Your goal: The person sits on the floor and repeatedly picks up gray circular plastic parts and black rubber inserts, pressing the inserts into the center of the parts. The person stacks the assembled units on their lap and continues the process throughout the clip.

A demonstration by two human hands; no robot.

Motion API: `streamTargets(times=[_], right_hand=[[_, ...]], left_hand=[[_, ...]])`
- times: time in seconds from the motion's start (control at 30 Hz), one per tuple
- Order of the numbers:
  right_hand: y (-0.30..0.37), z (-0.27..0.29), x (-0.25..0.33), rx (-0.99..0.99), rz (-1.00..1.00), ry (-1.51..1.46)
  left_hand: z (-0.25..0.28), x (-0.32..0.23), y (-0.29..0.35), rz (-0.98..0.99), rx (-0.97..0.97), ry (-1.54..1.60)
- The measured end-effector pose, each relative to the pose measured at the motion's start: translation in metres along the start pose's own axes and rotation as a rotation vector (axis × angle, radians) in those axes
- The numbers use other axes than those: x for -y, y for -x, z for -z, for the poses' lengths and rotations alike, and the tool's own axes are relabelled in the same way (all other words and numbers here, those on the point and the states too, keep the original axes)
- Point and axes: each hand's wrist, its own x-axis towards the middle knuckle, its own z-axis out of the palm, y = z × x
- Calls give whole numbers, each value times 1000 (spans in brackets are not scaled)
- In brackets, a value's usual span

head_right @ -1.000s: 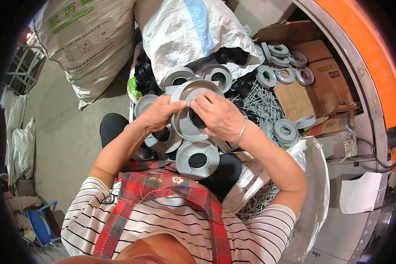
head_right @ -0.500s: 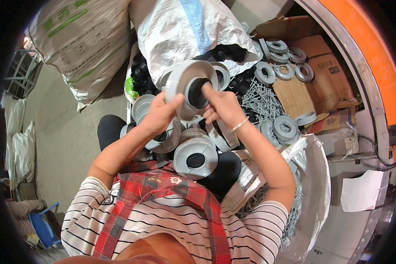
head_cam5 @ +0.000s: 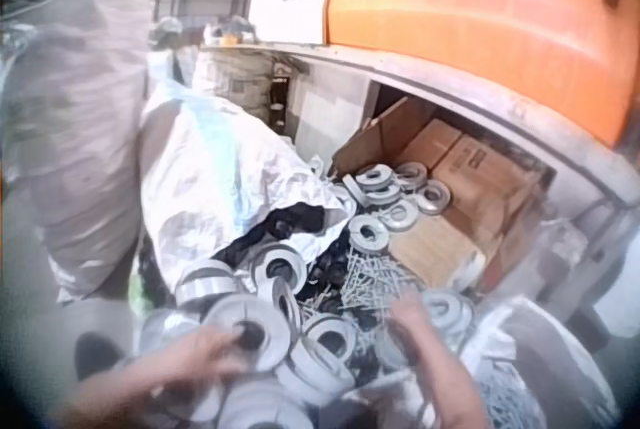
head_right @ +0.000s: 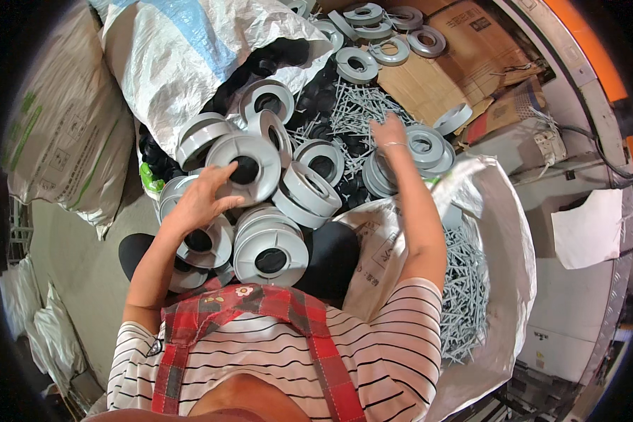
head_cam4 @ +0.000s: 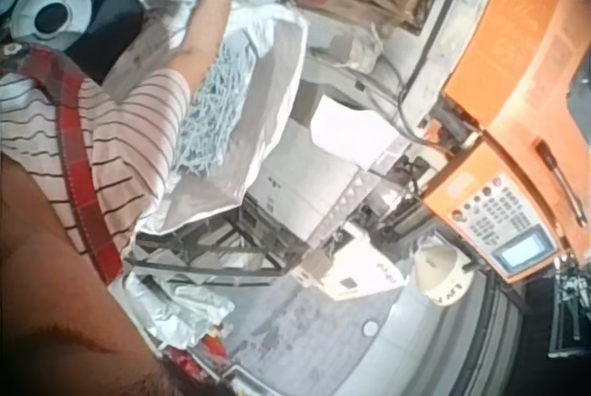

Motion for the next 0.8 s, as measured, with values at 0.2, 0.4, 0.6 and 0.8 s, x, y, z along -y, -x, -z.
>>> streamTargets(times=[0.2,0.4,0.6,0.8], right_hand=[[22,-36,-188,61,-5,691],[31,10,-20,-84,247,211],[73,22,141,282,937,-599],[-34,-90,36,378,297,204]], left_hand=[[-5,-1,-16,90,-118,242],[-8,-25,-49,296,-65,1084],[-20,-28,-84,437,-115,1704],[-15,-20,-63,414,-130,1769]])
